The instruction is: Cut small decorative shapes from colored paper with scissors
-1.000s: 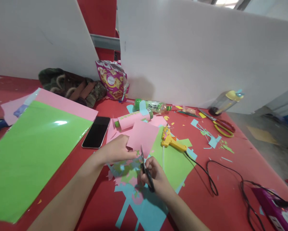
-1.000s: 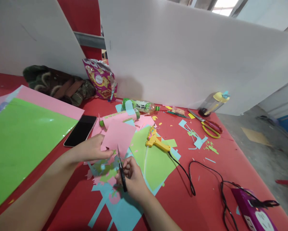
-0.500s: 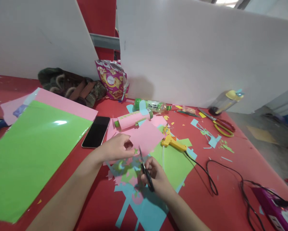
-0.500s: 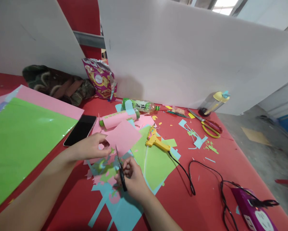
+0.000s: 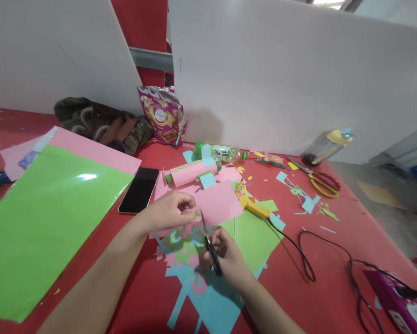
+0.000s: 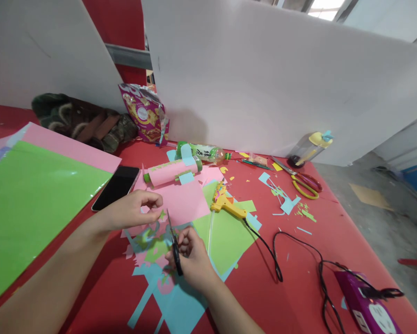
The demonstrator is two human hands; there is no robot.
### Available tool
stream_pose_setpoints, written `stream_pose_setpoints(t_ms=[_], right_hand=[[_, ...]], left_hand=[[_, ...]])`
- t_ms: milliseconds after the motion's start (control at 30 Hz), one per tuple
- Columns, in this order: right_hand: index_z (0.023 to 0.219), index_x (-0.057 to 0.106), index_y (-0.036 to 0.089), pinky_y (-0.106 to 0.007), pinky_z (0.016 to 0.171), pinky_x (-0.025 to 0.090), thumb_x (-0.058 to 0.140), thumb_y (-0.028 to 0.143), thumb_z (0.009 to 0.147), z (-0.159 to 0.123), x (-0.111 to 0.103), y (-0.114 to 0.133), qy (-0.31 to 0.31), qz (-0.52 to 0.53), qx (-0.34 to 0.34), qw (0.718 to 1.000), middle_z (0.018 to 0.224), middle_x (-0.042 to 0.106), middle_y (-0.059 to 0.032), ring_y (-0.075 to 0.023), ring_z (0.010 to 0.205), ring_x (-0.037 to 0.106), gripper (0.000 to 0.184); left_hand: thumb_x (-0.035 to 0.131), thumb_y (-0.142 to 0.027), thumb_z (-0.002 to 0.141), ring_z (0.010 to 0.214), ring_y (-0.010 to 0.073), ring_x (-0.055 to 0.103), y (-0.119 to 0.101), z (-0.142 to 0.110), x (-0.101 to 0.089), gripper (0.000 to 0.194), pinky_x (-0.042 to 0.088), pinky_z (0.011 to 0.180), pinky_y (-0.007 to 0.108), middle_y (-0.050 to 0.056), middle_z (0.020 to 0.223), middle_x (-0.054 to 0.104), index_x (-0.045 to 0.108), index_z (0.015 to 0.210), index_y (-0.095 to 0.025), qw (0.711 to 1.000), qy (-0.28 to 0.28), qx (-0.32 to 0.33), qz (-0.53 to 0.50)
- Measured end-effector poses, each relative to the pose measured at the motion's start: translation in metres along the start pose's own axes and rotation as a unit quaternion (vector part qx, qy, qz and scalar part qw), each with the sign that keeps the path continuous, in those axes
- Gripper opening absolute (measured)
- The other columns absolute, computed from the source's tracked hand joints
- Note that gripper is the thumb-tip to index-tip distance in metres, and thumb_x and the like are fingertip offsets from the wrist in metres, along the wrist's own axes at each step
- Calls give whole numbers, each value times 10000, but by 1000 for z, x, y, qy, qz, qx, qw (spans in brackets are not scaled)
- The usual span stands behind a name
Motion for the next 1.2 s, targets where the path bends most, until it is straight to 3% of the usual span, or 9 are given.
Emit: stream_pose_setpoints(t_ms=[400,733,933,1100,1200], right_hand=[[546,293,203,-124,310,292,602,88,518,1,-4,1,-36,4,-5,999,399,393,129,-28,321,393,331],[512,299,196,-150,321,306,675,200,528,1,-4,-3,-42,-4,14,999,382,431,101,-35,319,406,376],[589,315,200,-166,324,319,680,475,537,1,2,-4,16,29,-5,999,431,452,87,-55,327,435,460],[681,341,201,-178,367,352,644,499,588,-4,11,-8,77,74,12,994,542,507,59,-60,382,460,435],[687,351,200,-186,368,351,623,511,605,-5,12,-9,92,75,16,993,546,505,58,-57,369,437,422]], left_hand=[[440,-209,621,543,90,381,4,-1,-5,64,311,521,187,-45,547,393,443,595,-150,999,-32,-27,4],[434,-198,620,536,85,369,8,-1,-7,77,305,507,188,-48,555,369,391,570,-158,997,-56,-42,-44],[441,-219,628,512,79,338,11,1,-9,103,286,485,190,-55,535,337,382,569,-159,994,-85,-49,-52],[438,-222,633,510,75,332,12,-1,-18,115,285,492,194,-56,528,332,382,561,-153,989,-131,-58,-26],[429,-213,630,515,76,335,11,0,-16,100,292,494,192,-53,534,343,386,564,-152,991,-121,-51,-20]])
Point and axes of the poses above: each hand's wrist, its own z-axis towards the middle knuckle, its own x-axis out of the palm, y = z × x, the point moved 8 cm from there along z, towards the middle knuckle
